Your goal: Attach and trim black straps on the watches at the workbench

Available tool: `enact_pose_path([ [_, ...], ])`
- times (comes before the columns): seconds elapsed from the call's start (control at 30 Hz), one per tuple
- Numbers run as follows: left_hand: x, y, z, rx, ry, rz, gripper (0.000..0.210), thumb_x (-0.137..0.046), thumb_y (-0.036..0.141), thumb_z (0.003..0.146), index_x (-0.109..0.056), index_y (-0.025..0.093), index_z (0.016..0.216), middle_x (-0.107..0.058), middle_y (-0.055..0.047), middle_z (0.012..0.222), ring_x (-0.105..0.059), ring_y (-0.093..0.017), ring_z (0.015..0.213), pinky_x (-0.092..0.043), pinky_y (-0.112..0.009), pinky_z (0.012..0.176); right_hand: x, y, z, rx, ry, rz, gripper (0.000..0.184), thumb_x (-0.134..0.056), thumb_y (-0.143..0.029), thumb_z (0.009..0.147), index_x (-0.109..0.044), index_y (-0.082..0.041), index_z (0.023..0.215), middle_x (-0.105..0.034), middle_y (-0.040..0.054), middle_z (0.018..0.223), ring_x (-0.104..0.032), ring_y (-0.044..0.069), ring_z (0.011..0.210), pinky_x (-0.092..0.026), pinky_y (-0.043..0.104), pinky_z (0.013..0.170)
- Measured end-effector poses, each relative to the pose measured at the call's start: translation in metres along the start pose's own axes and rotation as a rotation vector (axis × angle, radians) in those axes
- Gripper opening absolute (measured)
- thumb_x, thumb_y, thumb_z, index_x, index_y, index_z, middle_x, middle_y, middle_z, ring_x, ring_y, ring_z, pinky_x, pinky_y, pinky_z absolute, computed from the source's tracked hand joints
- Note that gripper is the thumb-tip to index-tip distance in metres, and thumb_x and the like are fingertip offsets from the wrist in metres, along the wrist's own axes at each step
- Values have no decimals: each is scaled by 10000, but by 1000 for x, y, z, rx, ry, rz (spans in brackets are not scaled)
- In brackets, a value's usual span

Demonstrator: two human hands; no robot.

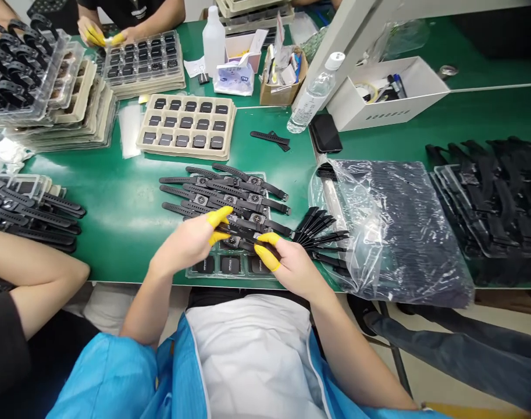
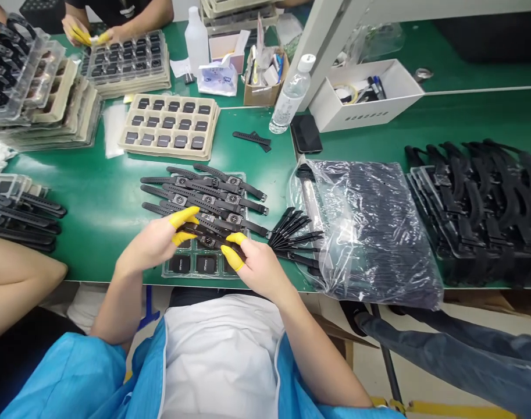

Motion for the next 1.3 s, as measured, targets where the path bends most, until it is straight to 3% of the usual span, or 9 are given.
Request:
enact_pose_path([
  [0.1, 26, -17, -16, 85, -109, 257, 322, -488, 163, 1014, -683, 217, 1265, -742, -98, 1170, -688, -254, 1059, -552, -399, 934, -6, -3, 2, 89, -51, -211, 262, -491, -350, 1074, -705, -201, 1049, -701, 86, 975, -662, 225, 808, -485, 340, 728],
  [0.2, 40, -33, -31, 174, -231, 332, 295, -463, 137, 1014, -699, 220, 1171, -739, -87, 1114, -674, -253, 1030, -498, -412, 937, -29, -10, 3, 157, -95, -412, 260, -470, -275, 1075, -709, -178, 1110, -699, 95, 1018, -671, 213, 779, -465, 320, 657],
  [0.4, 25, -65, -48, 318, -413, 240, 240, -455, 102, 991, -674, 195, 1024, -714, -63, 1006, -653, -236, 946, -457, -396, 921, -74, -17, 11, 151, -172, -729, 207, -563, -171, 1020, -697, -160, 1178, -746, 103, 1094, -693, 262, 943, -448, 333, 626],
  [0.5, 14, -74, -51, 311, -357, 303, 268, -437, 108, 999, -683, 186, 1072, -679, -94, 1051, -629, -266, 1024, -459, -435, 959, -75, -16, 12, 116, -184, -804, 183, -577, -179, 1021, -714, -175, 1143, -720, 105, 1048, -673, 259, 916, -415, 331, 580],
  [0.6, 12, -72, -58, 262, -180, 351, 207, -489, 227, 1033, -685, 180, 1080, -668, -117, 1115, -597, -288, 1071, -459, -465, 1006, -54, -11, 13, 128, -84, -776, 216, -559, -286, 1063, -709, -179, 1177, -690, 117, 1057, -650, 264, 958, -466, 327, 639],
  [0.73, 2, -46, -66, 293, 62, 466, 200, -531, 288, 1028, -690, 166, 1035, -675, -153, 1128, -581, -323, 1054, -476, -468, 892, 16, 19, 19, 4, 186, -811, 336, -534, -353, 1060, -677, -115, 1249, -655, 193, 1182, -595, 340, 1090, -515, 418, 888],
  [0.9, -60, 37, -45, 36, -13, 297, 205, -541, 285, 1046, -706, 165, 1065, -707, -108, 1106, -607, -250, 1009, -484, -396, 845, 91, 76, 24, -333, 351, -962, 452, -591, -415, 984, -648, -56, 1253, -592, 271, 1298, -519, 436, 1197, -467, 537, 974],
  [1.07, -105, 85, -12, -13, -243, 423, 183, -551, 184, 1006, -724, 127, 988, -686, -115, 1030, -600, -257, 969, -458, -394, 771, 89, 98, 29, -409, 278, -942, 390, -585, -406, 959, -642, -98, 1191, -584, 251, 1316, -482, 436, 1268, -443, 564, 1008],
  [1.3, -111, 96, 6, 30, -432, 501, 227, -498, 155, 1008, -715, 113, 957, -658, -130, 965, -612, -276, 964, -459, -403, 758, 84, 99, 33, -342, 449, -669, 137, -572, -243, 858, -557, -190, 983, -635, 216, 1236, -497, 408, 1319, -382, 623, 1097],
])
Point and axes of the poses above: each hand's wrist, its own z-axis towards the middle knuckle, its own x-axis out of the back of the hand, y = z × x, the point moved 4 cm from there along z, towards the middle knuckle
